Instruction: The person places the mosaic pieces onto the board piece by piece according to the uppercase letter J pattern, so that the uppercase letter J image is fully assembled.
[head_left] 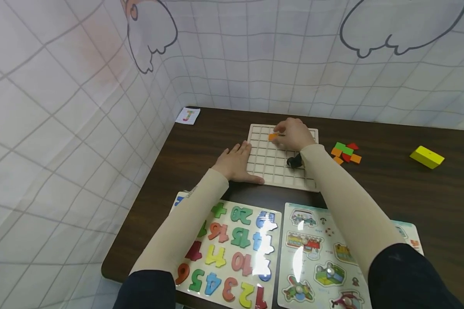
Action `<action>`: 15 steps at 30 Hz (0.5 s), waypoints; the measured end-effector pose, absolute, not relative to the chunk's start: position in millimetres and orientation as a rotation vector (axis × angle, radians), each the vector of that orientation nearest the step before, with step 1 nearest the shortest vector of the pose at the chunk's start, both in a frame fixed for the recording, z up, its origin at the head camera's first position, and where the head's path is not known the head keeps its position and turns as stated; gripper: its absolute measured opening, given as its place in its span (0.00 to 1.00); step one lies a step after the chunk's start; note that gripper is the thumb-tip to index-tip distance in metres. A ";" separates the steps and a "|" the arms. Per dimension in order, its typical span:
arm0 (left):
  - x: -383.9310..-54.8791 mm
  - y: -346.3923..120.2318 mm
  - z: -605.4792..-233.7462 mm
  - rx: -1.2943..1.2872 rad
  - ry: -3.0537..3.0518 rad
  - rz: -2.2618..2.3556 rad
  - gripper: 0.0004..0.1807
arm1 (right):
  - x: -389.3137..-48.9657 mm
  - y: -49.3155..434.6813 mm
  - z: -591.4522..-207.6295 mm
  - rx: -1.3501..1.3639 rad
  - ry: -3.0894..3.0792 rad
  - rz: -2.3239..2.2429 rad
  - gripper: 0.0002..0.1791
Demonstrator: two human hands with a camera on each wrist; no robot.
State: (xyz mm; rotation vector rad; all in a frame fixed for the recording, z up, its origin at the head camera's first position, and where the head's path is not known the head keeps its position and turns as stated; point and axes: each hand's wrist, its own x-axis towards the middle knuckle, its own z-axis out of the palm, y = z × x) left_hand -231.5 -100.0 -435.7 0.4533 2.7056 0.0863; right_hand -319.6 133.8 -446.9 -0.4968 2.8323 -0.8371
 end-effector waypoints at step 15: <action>-231.8 -98.4 -437.3 0.470 2.716 0.099 0.73 | -282.1 230.0 -440.0 -0.473 2.964 -0.683 0.21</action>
